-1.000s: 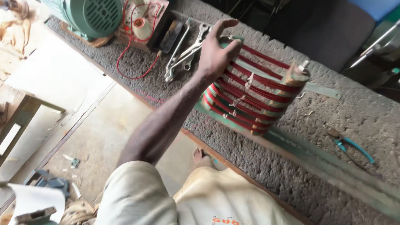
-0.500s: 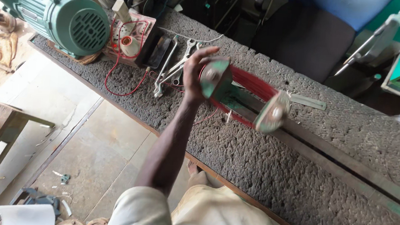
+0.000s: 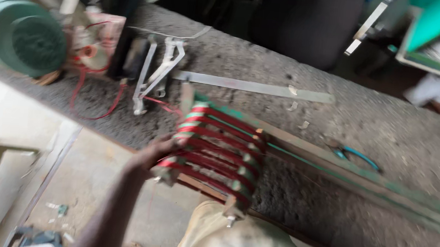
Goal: The person winds red enameled copper wire back and forth around a slotted coil former on a workbench, guiding the wire by hand and occasionally using pliers. They rotate and reposition the coil, tighten the windings, and tie the wound coil with white string.
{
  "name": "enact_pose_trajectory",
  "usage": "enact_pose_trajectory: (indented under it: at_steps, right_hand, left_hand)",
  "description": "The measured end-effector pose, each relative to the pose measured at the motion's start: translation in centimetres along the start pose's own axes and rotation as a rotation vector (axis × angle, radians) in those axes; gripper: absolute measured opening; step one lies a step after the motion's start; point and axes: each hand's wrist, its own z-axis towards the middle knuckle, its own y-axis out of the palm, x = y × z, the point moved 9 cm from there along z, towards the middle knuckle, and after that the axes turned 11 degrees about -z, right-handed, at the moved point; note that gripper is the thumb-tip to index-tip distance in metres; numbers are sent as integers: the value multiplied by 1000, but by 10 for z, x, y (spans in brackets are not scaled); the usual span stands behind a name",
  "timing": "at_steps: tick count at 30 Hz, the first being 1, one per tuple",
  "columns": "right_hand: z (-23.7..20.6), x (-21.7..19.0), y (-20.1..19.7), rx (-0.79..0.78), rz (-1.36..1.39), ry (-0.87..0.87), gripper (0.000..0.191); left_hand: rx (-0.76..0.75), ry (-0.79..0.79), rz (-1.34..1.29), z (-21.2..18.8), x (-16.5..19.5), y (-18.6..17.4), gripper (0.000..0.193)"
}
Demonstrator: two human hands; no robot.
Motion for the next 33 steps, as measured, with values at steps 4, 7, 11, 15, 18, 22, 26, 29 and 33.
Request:
enact_pose_trajectory:
  at_steps: [4,7,11,15,18,22,26,29,33]
  right_hand:
    - [13,-36,29,-85,166,-90,25]
    - [25,-63,65,-172,301,-128,25]
    - [32,-99,115,-244,369,-132,24]
    - [36,-121,144,-231,294,-141,29]
    - [30,-127,149,-274,259,-263,30]
    - [25,-122,138,-210,169,-315,35]
    - [23,-125,146,-236,167,-363,38]
    - [27,-118,150,-246,120,-333,39]
    - [34,-98,145,-232,63,-313,39]
  left_hand:
    - [-75,108,39,0,6,-4,76]
    - [-159,188,21,11,9,5,83]
    - [-200,259,-43,45,21,15,85]
    - [-198,267,-67,60,16,16,91]
    - [-183,352,-21,58,6,10,91]
    - [-175,387,22,63,-3,3,90]
    - [-179,467,89,70,6,7,87]
    - [-226,492,113,78,15,19,86]
    - [-197,440,147,94,23,23,86]
